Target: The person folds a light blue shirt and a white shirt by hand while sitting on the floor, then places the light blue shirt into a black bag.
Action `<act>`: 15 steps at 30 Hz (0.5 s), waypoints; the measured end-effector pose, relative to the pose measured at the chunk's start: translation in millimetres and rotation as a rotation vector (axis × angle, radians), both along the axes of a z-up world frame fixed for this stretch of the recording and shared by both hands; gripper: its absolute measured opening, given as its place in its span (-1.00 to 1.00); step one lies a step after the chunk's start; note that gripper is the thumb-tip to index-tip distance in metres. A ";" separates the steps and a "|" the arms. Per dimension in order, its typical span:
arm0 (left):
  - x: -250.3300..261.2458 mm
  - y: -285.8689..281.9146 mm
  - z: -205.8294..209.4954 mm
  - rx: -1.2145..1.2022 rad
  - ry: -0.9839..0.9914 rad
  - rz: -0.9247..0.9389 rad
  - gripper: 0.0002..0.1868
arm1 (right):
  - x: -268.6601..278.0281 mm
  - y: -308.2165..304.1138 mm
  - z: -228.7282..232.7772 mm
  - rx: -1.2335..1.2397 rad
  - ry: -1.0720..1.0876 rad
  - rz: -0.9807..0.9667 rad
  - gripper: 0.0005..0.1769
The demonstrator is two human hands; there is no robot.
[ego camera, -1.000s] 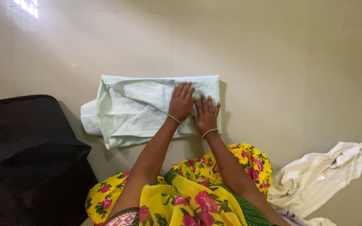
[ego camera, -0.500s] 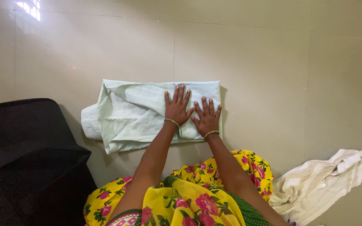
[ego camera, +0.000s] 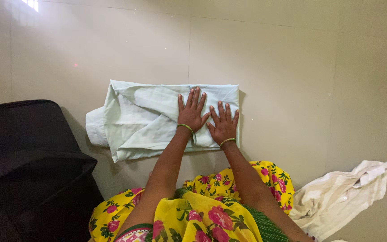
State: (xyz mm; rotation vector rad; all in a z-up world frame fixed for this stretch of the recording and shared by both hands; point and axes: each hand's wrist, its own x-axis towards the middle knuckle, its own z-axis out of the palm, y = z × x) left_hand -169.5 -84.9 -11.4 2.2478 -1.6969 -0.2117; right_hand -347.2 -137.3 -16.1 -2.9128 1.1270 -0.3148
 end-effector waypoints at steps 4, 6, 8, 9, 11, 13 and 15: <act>-1.1 -3.5 9.0 0.014 -0.003 0.019 -0.11 | -0.1 -1.5 -8.1 0.014 -0.012 0.003 -0.23; -2.2 -5.1 19.4 0.092 0.014 0.024 -0.10 | -2.6 -6.3 -13.3 0.042 0.004 0.011 -0.21; -5.3 9.4 26.5 0.178 0.042 0.032 -0.08 | -10.9 -16.9 -17.4 0.102 -0.045 -0.015 -0.23; -5.0 21.2 28.1 0.004 0.059 0.039 -0.08 | -19.4 -20.7 -18.3 0.112 -0.038 -0.003 -0.23; -1.2 45.7 27.4 -0.170 0.075 0.062 -0.07 | -36.4 -32.5 -18.9 0.062 -0.406 -0.151 -0.18; 6.2 75.2 24.6 -0.244 0.181 0.194 -0.03 | -49.4 -41.8 -19.2 0.246 -0.594 -0.244 -0.16; 14.4 105.6 18.7 -0.262 0.174 0.326 -0.06 | -58.7 -45.6 -23.4 0.435 -0.773 -0.346 -0.14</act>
